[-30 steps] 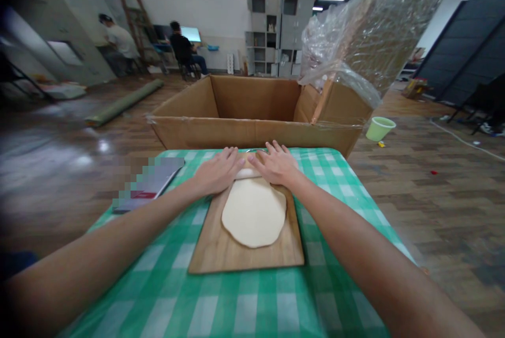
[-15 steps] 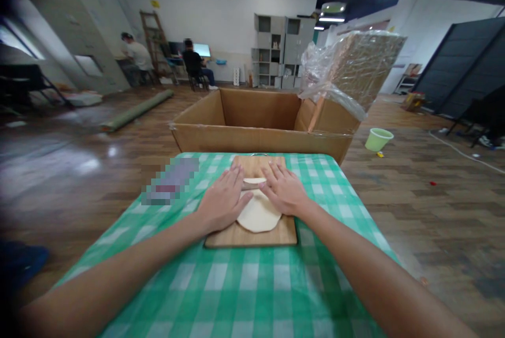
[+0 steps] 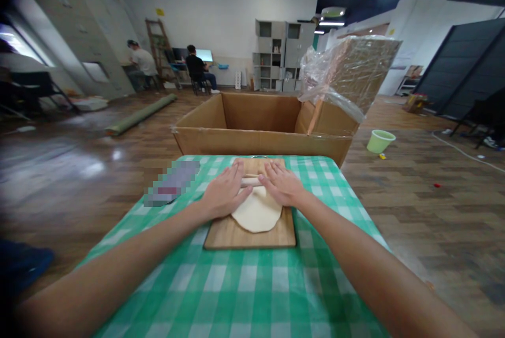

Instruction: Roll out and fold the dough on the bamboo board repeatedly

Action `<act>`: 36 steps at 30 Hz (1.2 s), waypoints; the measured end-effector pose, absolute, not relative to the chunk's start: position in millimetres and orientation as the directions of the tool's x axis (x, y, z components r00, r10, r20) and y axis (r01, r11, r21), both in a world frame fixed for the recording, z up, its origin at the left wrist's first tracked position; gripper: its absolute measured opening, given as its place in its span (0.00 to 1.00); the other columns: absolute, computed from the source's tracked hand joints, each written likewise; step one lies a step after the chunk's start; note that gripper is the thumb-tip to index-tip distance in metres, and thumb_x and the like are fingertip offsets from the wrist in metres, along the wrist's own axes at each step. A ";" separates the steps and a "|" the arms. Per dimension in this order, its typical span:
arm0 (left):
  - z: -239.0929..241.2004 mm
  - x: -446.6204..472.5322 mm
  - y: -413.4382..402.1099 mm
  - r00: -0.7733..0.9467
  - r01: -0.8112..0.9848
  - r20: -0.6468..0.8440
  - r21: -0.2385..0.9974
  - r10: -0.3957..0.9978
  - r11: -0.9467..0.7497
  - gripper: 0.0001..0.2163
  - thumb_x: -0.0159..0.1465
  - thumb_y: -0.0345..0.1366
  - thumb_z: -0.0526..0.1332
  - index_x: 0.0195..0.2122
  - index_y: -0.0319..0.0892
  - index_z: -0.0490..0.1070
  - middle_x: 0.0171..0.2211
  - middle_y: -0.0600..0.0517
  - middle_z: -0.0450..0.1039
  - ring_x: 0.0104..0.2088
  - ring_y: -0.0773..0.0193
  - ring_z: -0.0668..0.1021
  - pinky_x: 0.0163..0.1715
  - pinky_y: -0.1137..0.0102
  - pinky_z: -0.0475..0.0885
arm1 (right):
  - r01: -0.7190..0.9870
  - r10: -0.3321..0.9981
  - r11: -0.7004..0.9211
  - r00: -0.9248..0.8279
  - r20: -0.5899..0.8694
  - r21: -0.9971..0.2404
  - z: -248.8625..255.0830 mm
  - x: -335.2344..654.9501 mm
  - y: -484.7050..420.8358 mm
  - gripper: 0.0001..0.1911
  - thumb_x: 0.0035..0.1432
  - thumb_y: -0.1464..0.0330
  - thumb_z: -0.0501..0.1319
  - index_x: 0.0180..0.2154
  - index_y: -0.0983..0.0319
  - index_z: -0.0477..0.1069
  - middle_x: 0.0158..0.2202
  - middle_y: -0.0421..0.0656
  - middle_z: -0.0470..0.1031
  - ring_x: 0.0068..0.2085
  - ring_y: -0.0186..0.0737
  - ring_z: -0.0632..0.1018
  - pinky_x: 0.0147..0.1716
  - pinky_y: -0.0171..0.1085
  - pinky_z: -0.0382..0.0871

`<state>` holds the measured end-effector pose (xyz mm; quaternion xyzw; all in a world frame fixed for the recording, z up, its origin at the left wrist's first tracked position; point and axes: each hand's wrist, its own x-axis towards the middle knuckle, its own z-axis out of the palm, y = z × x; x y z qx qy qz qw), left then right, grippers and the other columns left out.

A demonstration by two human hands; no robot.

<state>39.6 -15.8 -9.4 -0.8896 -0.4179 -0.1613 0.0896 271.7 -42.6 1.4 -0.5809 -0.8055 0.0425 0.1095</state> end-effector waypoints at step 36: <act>-8.4 33.9 -17.3 0.694 0.684 0.329 -0.023 0.640 -0.729 0.43 0.69 0.61 0.48 0.71 0.27 0.54 0.71 0.31 0.56 0.72 0.44 0.60 0.71 0.54 0.51 | 0.944 0.930 0.320 -0.297 0.217 -0.080 -5.0 261.0 -76.7 0.48 0.70 0.41 0.38 0.73 0.71 0.49 0.75 0.56 0.46 0.75 0.52 0.50 0.72 0.51 0.46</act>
